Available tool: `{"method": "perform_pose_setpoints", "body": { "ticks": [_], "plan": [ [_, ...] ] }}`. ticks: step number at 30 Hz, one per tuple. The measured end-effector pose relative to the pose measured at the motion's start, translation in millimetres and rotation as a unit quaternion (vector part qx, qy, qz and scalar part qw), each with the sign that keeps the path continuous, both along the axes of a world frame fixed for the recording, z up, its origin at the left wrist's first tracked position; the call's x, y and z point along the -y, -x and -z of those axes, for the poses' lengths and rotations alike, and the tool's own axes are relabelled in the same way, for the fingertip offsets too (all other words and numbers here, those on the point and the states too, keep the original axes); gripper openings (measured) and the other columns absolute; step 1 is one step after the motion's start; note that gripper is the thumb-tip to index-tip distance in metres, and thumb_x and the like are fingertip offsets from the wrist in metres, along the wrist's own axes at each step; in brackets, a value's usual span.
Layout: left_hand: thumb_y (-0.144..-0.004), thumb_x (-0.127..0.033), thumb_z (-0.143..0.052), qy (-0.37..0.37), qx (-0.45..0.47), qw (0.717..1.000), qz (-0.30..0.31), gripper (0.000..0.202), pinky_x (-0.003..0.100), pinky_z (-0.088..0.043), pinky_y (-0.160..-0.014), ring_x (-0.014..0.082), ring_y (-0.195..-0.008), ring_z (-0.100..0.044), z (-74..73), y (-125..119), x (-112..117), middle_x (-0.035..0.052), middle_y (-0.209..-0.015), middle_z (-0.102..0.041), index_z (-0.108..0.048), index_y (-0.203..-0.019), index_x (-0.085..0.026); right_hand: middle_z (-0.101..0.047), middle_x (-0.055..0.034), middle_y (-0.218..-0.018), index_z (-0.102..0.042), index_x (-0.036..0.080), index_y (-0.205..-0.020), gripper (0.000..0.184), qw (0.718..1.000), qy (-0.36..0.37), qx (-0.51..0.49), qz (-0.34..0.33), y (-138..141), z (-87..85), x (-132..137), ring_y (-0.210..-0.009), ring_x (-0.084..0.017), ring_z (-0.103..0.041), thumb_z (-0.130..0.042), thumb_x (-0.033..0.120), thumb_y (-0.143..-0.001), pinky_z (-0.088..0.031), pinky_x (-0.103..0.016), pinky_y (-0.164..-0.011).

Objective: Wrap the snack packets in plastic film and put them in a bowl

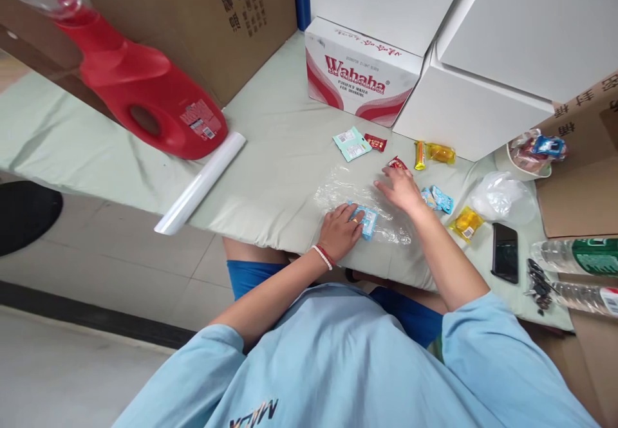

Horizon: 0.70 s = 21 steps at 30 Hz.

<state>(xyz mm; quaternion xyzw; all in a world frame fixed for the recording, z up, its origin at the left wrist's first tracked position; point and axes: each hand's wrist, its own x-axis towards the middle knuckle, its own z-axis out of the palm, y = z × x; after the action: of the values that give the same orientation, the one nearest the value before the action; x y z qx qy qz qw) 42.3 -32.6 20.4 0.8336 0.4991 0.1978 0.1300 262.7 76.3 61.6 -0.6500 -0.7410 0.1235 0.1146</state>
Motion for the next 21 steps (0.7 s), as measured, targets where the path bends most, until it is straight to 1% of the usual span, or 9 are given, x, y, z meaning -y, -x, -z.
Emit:
{"method": "perform_pose_setpoints", "body": {
  "ticks": [2, 4, 5, 7, 10, 13, 16, 18, 21],
  "plan": [
    [-0.103, -0.033, -0.054, 0.001, -0.004, 1.000, -0.002, 0.035, 0.049, -0.049, -0.099, 0.0313, -0.137, -0.052, -1.2, 0.4, -0.1, 0.0097, -0.149, -0.060, -0.065, -0.136, -0.027, -0.069, -0.0184, -0.122, -0.064, 0.017, -0.134, 0.061, 0.998, 0.063, 0.017, -0.010, 10.6, 7.9, -11.6, -0.117, -0.034, -0.060, -0.074, 0.052, -0.085, -0.046, -0.043, -0.101],
    [-0.102, -0.034, -0.055, -0.006, -0.005, 1.000, -0.005, 0.035, 0.050, -0.048, -0.099, 0.0320, -0.136, -0.051, -0.6, 0.7, 0.4, 0.0108, -0.151, -0.058, -0.066, -0.135, -0.028, -0.071, -0.0156, -0.109, -0.065, 0.018, -0.130, 0.066, 0.992, 0.123, 0.014, 0.000, 17.2, 15.1, -20.1, -0.102, -0.030, -0.063, -0.084, 0.049, -0.075, -0.048, -0.038, -0.089],
    [-0.102, -0.035, -0.055, -0.012, -0.004, 1.000, -0.009, 0.035, 0.050, -0.048, -0.098, 0.0326, -0.136, -0.050, 0.0, 0.8, 0.9, 0.0115, -0.152, -0.056, -0.067, -0.134, -0.028, -0.071, -0.0134, -0.101, -0.067, 0.017, -0.125, 0.064, 0.989, 0.146, 0.002, 0.005, 18.7, 17.4, -23.4, -0.094, -0.028, -0.064, -0.087, 0.046, -0.071, -0.048, -0.035, -0.083],
    [-0.101, -0.036, -0.057, -0.025, 0.001, 1.000, -0.019, 0.034, 0.050, -0.047, -0.098, 0.0338, -0.135, -0.048, 0.9, 1.0, 1.8, 0.0121, -0.153, -0.054, -0.069, -0.133, -0.029, -0.069, -0.0085, -0.087, -0.071, 0.017, -0.109, 0.048, 0.983, 0.181, -0.035, 0.003, 18.6, 19.2, -28.9, -0.079, -0.022, -0.060, -0.086, 0.040, -0.070, -0.044, -0.031, -0.073],
    [-0.099, -0.037, -0.060, -0.033, 0.012, 0.999, -0.033, 0.032, 0.051, -0.044, -0.099, 0.0343, -0.132, -0.047, -0.1, 1.2, 2.6, 0.0120, -0.144, -0.057, -0.071, -0.129, -0.031, -0.064, -0.0020, -0.074, -0.072, 0.017, -0.088, 0.030, 0.975, 0.204, -0.089, -0.026, 14.3, 16.6, -33.4, -0.068, -0.016, -0.054, -0.080, 0.041, -0.072, -0.038, -0.027, -0.064],
    [-0.099, -0.039, -0.060, -0.025, 0.009, 0.999, -0.038, 0.032, 0.050, -0.041, -0.097, 0.0332, -0.123, -0.049, -3.0, 1.1, 2.3, 0.0125, -0.124, -0.062, -0.071, -0.129, -0.032, -0.061, 0.0008, -0.070, -0.070, 0.017, -0.083, 0.030, 0.967, 0.188, -0.157, -0.066, 11.2, 10.1, -30.9, -0.066, -0.014, -0.051, -0.076, 0.044, -0.072, -0.036, -0.025, -0.062],
    [-0.100, -0.042, -0.058, -0.011, -0.010, 0.999, -0.034, 0.035, 0.048, -0.041, -0.090, 0.0319, -0.109, -0.051, -5.3, 0.7, 2.0, 0.0121, -0.108, -0.062, -0.070, -0.131, -0.031, -0.060, 0.0005, -0.070, -0.069, 0.017, -0.083, 0.027, 0.958, 0.166, -0.210, -0.101, 12.9, -2.1, -17.1, -0.067, -0.014, -0.051, -0.071, 0.043, -0.077, -0.037, -0.026, -0.064],
    [-0.102, -0.043, -0.056, -0.007, -0.024, 0.999, -0.029, 0.036, 0.046, -0.040, -0.086, 0.0309, -0.103, -0.052, -5.4, 0.4, 2.3, 0.0116, -0.104, -0.062, -0.069, -0.133, -0.031, -0.060, -0.0003, -0.071, -0.070, 0.017, -0.085, 0.023, 0.962, 0.139, -0.203, -0.114, 17.1, -12.9, -0.3, -0.067, -0.015, -0.051, -0.068, 0.040, -0.082, -0.038, -0.027, -0.066],
    [-0.104, -0.043, -0.051, -0.016, -0.037, 0.999, -0.024, 0.038, 0.045, -0.039, -0.084, 0.0299, -0.099, -0.052, -3.5, 0.1, 3.6, 0.0108, -0.102, -0.063, -0.067, -0.136, -0.031, -0.062, -0.0030, -0.078, -0.074, 0.019, -0.088, 0.018, 0.975, 0.058, -0.170, -0.128, 27.3, -24.0, 34.4, -0.069, -0.017, -0.054, -0.063, 0.034, -0.090, -0.040, -0.029, -0.069]
  ]
}}
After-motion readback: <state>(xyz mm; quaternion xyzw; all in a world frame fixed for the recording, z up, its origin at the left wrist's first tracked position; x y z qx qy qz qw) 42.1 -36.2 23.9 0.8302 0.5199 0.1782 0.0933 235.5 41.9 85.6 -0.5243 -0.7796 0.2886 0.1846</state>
